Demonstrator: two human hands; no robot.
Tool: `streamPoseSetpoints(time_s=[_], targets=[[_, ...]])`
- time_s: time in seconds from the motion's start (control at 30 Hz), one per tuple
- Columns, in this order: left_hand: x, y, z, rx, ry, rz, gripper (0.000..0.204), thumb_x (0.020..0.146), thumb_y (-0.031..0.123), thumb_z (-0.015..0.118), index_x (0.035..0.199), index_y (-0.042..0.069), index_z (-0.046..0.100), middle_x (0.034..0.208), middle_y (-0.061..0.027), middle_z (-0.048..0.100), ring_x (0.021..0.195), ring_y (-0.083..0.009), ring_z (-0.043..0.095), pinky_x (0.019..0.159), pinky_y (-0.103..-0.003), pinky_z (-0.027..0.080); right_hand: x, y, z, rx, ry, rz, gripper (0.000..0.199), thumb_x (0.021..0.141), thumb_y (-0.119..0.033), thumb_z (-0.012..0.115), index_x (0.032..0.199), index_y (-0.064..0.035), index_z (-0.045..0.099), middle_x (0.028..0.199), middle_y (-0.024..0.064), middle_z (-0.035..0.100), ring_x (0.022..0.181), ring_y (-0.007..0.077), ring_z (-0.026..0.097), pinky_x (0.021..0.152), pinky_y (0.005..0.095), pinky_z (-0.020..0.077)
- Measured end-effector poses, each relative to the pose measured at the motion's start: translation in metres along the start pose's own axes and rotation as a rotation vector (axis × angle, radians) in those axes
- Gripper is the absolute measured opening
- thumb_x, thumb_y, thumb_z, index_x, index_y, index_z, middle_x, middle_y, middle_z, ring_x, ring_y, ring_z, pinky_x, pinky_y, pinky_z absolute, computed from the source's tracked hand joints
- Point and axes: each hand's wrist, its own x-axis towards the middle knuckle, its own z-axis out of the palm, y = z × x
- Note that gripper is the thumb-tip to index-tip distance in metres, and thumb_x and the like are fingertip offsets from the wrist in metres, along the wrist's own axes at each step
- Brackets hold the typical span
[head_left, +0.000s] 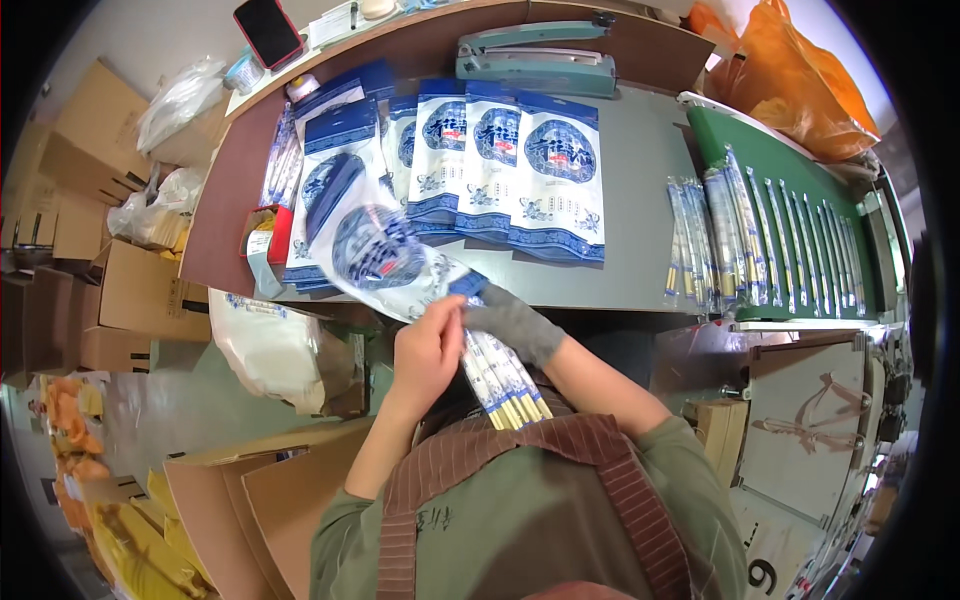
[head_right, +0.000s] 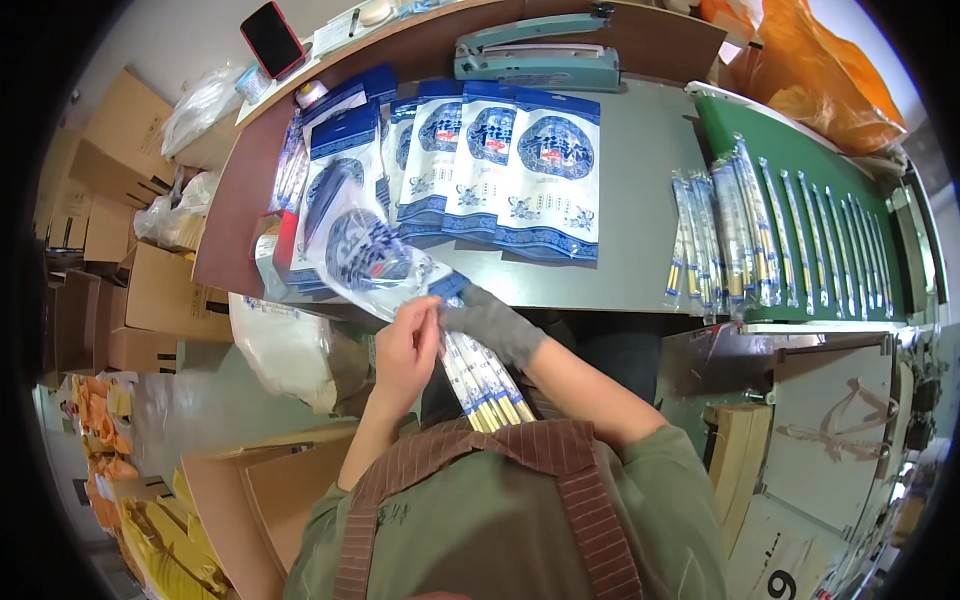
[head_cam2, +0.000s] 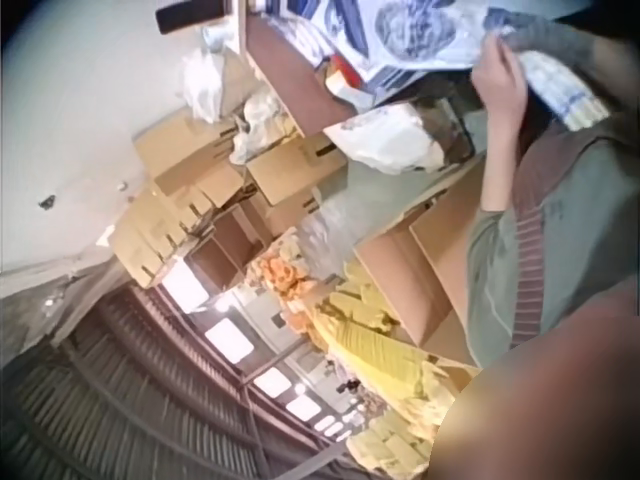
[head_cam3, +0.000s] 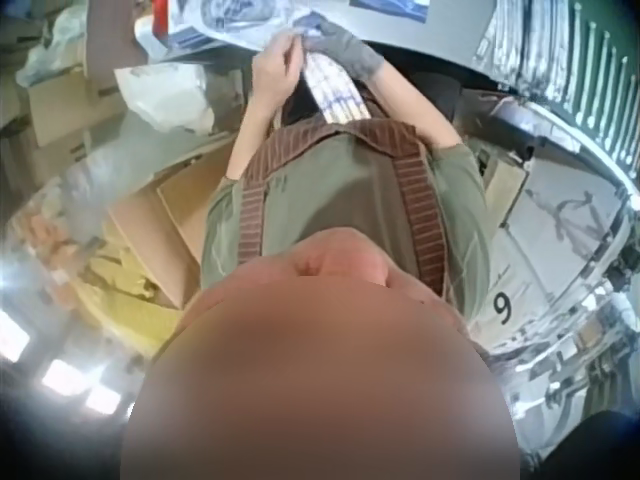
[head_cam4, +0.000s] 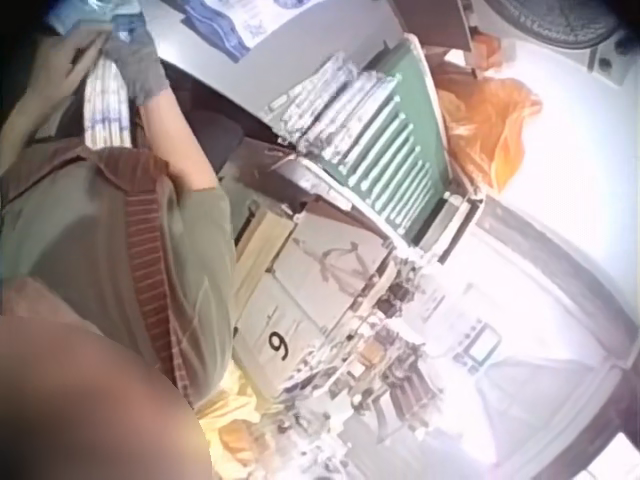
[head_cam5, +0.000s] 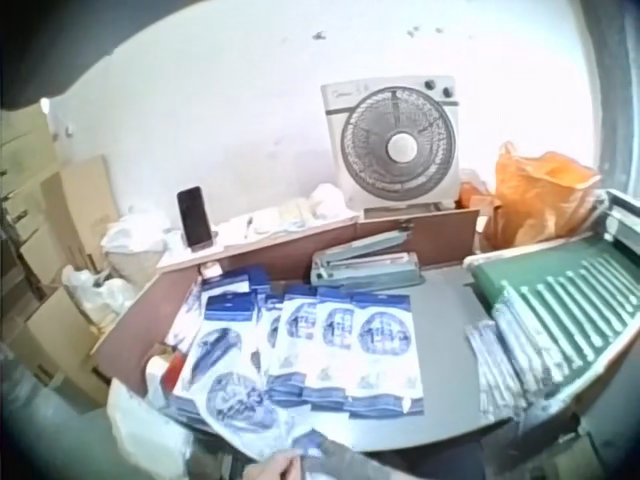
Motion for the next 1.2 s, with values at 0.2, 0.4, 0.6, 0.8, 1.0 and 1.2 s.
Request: streamPoseSetpoints(time_s=[0.2, 0.4, 0.6, 0.8, 1.0, 1.2], targets=[[-0.022, 0.048, -0.025, -0.191, -0.627, 0.283, 0.03, 0.084, 0.002, 0.063, 0.113, 0.009, 0.061, 0.075, -0.009, 0.066, 0.063, -0.0247, 0.065, 0.059, -0.031, 0.051, -0.12, 0.043, -0.027, -0.201, -0.136, -0.139, 0.06, 0.081, -0.034, 0.072, 0.127, -0.0021, 0.05, 0.119, 0.0102, 0.056, 0.101, 0.0186, 0.056, 0.091, 0.0333, 0.0456], [0.014, 0.064, -0.014, -0.278, -0.575, 0.111, 0.018, 0.087, 0.004, 0.06, 0.104, 0.007, 0.065, 0.076, -0.0034, 0.064, 0.063, -0.0109, 0.061, 0.057, -0.025, 0.047, -0.105, 0.0, -0.008, -1.004, 0.475, -0.423, 0.055, 0.071, -0.024, 0.08, 0.114, -0.0093, 0.05, 0.084, 0.0078, 0.06, 0.073, 0.0228, 0.063, 0.064, 0.0333, 0.0514], [0.116, 0.126, -0.119, -0.136, -0.057, 0.255, 0.016, 0.086, 0.003, 0.055, 0.101, 0.003, 0.062, 0.066, 0.0029, 0.049, 0.059, -0.0028, 0.044, 0.053, -0.022, 0.036, -0.097, -0.193, 0.028, -1.054, 0.342, -1.077, 0.017, 0.088, -0.011, 0.058, 0.1, -0.0061, 0.069, 0.07, 0.0143, 0.064, 0.059, 0.0191, 0.062, 0.058, 0.0303, 0.0506], [0.135, 0.099, -0.096, -0.033, 0.117, 0.3, 0.014, 0.088, 0.003, 0.057, 0.101, 0.003, 0.06, 0.068, 0.0014, 0.053, 0.064, -0.0049, 0.048, 0.058, -0.021, 0.039, -0.039, -0.216, 0.025, -0.801, 0.177, -0.703, 0.02, 0.085, -0.011, 0.06, 0.102, -0.005, 0.069, 0.064, 0.0037, 0.063, 0.053, 0.0078, 0.059, 0.049, 0.0231, 0.0484], [0.077, -0.008, 0.007, -0.663, 0.074, -0.23, 0.048, 0.089, 0.019, 0.067, 0.13, 0.004, 0.046, 0.121, -0.0075, 0.054, 0.108, -0.0147, 0.051, 0.089, -0.027, 0.041, 0.006, -0.115, -0.022, -0.364, 0.299, -0.558, 0.02, 0.089, -0.006, 0.058, 0.107, -0.0082, 0.067, 0.064, -0.0027, 0.057, 0.051, 0.0018, 0.051, 0.045, 0.0173, 0.0402], [0.084, 0.059, -0.072, -0.428, -0.043, 0.419, 0.015, 0.077, 0.0, 0.073, 0.081, 0.005, 0.06, 0.106, -0.0057, 0.055, 0.095, -0.0148, 0.054, 0.082, -0.027, 0.044, -0.106, -0.18, 0.0, -0.687, 0.312, -0.665, 0.017, 0.09, -0.013, 0.057, 0.097, -0.003, 0.069, 0.066, -0.0021, 0.057, 0.049, 0.0032, 0.049, 0.044, 0.016, 0.0369]])
